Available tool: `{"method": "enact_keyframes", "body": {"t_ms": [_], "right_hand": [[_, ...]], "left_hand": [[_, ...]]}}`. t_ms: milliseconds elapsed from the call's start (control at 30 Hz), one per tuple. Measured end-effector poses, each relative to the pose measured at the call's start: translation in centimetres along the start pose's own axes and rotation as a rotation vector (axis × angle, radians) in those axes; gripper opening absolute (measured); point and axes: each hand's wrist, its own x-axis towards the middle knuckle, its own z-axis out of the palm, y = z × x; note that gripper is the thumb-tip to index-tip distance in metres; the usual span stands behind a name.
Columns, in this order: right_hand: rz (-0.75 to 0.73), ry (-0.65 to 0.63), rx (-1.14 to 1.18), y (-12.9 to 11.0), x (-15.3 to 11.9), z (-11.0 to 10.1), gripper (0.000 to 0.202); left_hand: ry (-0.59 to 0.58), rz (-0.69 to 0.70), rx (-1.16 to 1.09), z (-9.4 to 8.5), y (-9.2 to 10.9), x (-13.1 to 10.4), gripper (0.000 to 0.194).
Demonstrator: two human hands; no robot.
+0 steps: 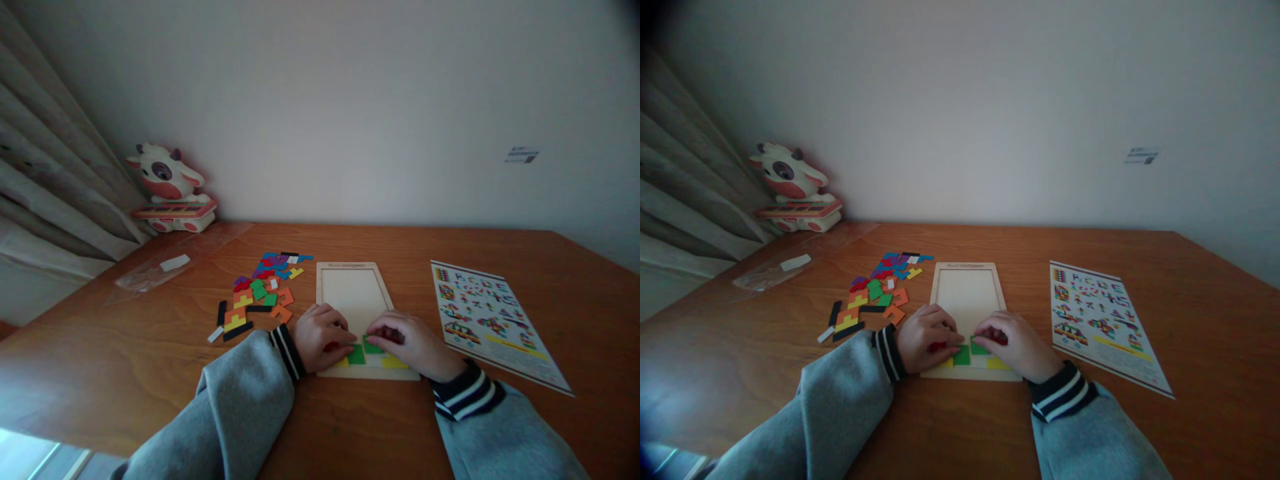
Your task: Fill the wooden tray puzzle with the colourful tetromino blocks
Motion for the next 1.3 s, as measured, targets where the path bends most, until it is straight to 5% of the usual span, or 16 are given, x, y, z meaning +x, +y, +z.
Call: {"method": "enact_keyframes", "body": {"t_ms": [1300], "right_hand": [[-0.057,0.075,-0.177,-0.22,-0.03,0.79,0.024]], "left_hand": [[-0.043,0.016,-0.072,-0.18,0.42,0.18,0.023]]}}
